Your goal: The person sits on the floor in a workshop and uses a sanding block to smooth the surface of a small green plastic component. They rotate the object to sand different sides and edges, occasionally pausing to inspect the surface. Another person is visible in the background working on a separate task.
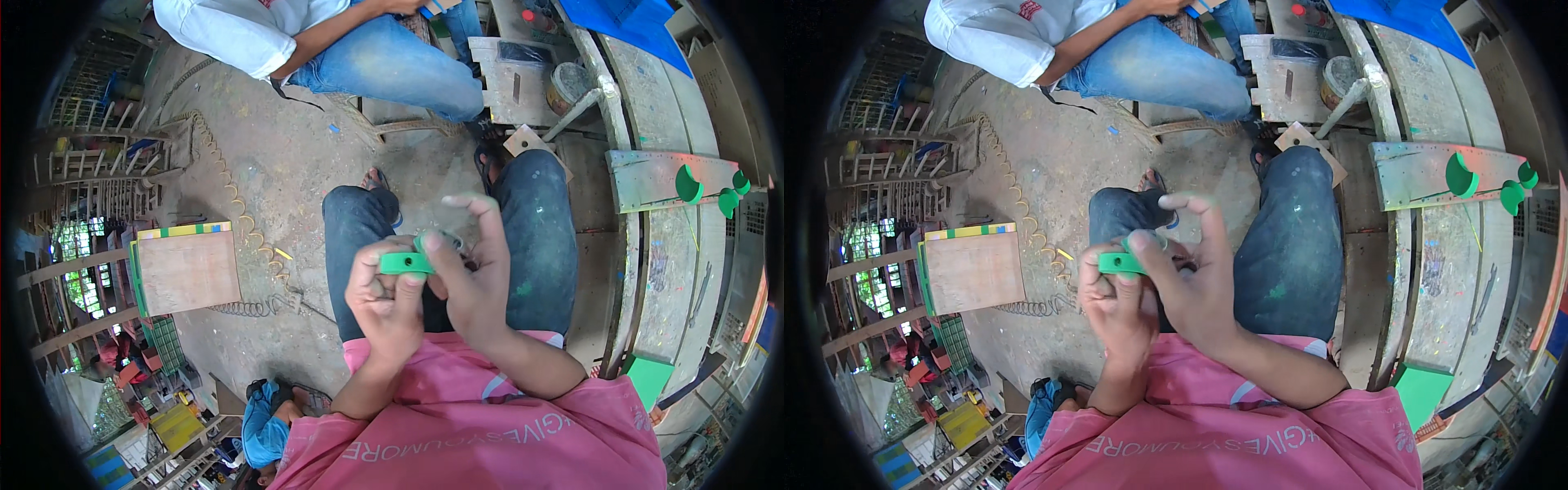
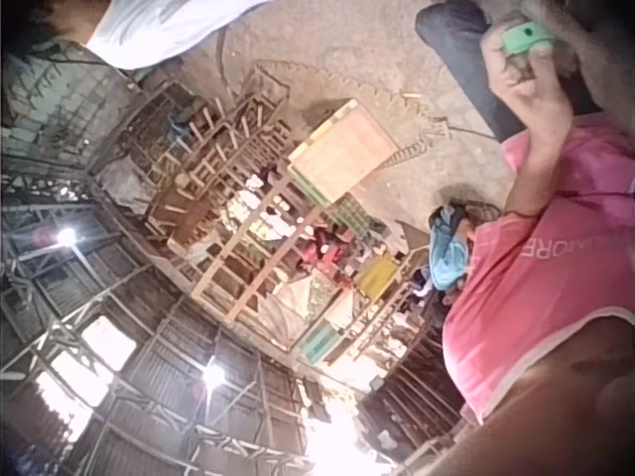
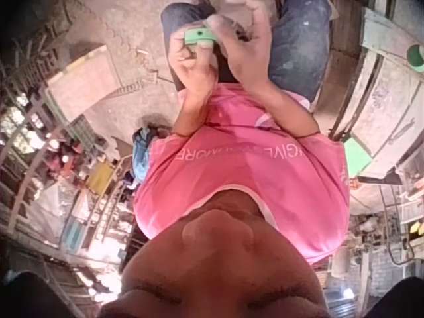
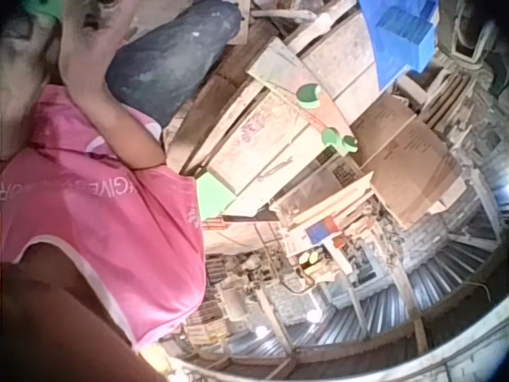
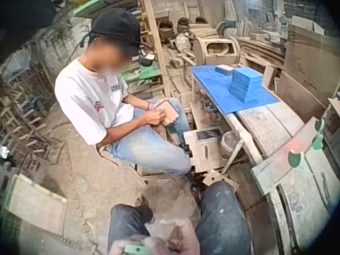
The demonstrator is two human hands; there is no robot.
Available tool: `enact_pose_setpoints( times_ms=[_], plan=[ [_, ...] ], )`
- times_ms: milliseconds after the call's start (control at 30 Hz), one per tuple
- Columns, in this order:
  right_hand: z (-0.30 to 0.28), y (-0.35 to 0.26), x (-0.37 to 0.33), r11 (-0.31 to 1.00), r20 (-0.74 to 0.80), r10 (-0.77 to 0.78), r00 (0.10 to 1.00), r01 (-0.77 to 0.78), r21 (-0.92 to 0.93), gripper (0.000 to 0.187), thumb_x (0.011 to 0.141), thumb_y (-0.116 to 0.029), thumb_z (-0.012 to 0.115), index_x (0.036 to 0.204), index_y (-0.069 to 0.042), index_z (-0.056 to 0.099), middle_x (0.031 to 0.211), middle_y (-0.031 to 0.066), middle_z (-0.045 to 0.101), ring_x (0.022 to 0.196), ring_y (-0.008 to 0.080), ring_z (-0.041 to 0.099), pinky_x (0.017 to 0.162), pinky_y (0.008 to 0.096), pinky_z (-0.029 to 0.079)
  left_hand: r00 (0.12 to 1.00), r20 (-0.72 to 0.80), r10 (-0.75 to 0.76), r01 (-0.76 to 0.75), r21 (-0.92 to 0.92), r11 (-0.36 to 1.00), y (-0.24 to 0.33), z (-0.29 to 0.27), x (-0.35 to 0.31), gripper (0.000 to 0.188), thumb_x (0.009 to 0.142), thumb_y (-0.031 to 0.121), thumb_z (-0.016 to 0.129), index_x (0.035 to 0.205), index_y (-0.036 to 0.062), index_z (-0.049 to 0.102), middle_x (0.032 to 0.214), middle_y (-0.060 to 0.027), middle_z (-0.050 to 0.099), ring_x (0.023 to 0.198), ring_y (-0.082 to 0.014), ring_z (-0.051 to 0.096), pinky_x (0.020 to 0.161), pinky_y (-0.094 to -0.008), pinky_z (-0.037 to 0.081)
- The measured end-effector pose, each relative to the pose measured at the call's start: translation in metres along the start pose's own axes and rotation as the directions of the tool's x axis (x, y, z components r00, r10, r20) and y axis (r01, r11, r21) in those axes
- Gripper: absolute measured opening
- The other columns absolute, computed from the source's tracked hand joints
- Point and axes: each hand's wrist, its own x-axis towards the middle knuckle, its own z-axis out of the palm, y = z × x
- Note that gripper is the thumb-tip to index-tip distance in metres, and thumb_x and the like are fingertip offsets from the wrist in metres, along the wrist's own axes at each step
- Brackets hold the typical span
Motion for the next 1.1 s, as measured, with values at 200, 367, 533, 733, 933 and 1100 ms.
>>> enact_pose_setpoints(
  times_ms=[200,367,533,733,933,1100],
  plan=[
    [-0.001,0.000,-0.010,0.996,0.012,0.091,0.996,-0.091,-0.019,0.037,0.086,-0.007,0.061,0.115,-0.007,0.039,0.078,0.0001,0.056,0.063,0.0018,0.051,0.048,0.0152,0.034,0.996,-0.010,0.085,-0.085,-0.079,0.993,-0.005,-0.004,0.005,0.022,0.086,0.007,0.060,0.100,-0.0036,0.047,0.096,-0.0144,0.057,0.082,-0.0138,0.054,0.074,-0.0247,0.044],
    [0.002,0.006,-0.013,0.997,-0.037,0.078,0.996,-0.078,0.003,0.037,0.086,-0.007,0.060,0.116,-0.007,0.038,0.072,-0.0009,0.055,0.062,0.0003,0.050,0.047,0.0145,0.032,0.995,0.007,0.095,-0.093,-0.111,0.989,-0.007,-0.003,0.005,0.023,0.086,0.009,0.061,0.100,-0.0031,0.047,0.096,-0.0151,0.057,0.081,-0.0133,0.054,0.074,-0.0247,0.044],
    [0.002,-0.007,-0.003,0.998,-0.016,0.029,0.999,-0.028,0.060,0.036,0.087,-0.009,0.060,0.116,-0.007,0.039,0.070,-0.0022,0.054,0.055,-0.0016,0.043,0.043,0.0151,0.027,0.998,-0.005,0.063,-0.063,-0.037,0.997,-0.006,0.001,0.002,0.025,0.086,0.016,0.062,0.098,-0.0006,0.047,0.094,-0.0132,0.056,0.082,-0.0154,0.054,0.073,-0.0268,0.045],
    [0.002,-0.001,-0.005,0.999,-0.014,0.032,0.999,-0.032,0.015,0.036,0.086,-0.009,0.062,0.115,-0.007,0.041,0.068,-0.0032,0.052,0.052,-0.0027,0.039,0.042,0.0154,0.024,0.995,-0.008,0.097,-0.097,-0.068,0.993,-0.012,-0.003,0.003,0.026,0.086,0.013,0.062,0.101,-0.0028,0.048,0.095,-0.0147,0.057,0.079,-0.0130,0.054,0.072,-0.0237,0.043],
    [0.003,0.000,-0.016,0.999,0.006,0.046,0.999,-0.047,0.015,0.036,0.087,-0.007,0.060,0.116,-0.005,0.038,0.077,0.0022,0.058,0.061,0.0034,0.054,0.048,0.0157,0.037,0.995,-0.002,0.103,-0.102,-0.090,0.991,-0.008,-0.001,0.004,0.024,0.086,0.011,0.061,0.100,-0.0027,0.048,0.094,-0.0144,0.057,0.082,-0.0146,0.053,0.076,-0.0259,0.043],
    [0.003,-0.001,-0.015,0.998,0.010,0.042,0.999,-0.042,-0.047,0.038,0.086,-0.006,0.061,0.116,-0.006,0.038,0.077,0.0020,0.058,0.064,0.0019,0.053,0.050,0.0155,0.037,0.997,-0.029,0.072,-0.074,-0.074,0.995,-0.002,-0.003,0.004,0.022,0.086,0.011,0.060,0.097,-0.0024,0.047,0.092,-0.0144,0.057,0.081,-0.0160,0.053,0.076,-0.0275,0.043]
  ],
)
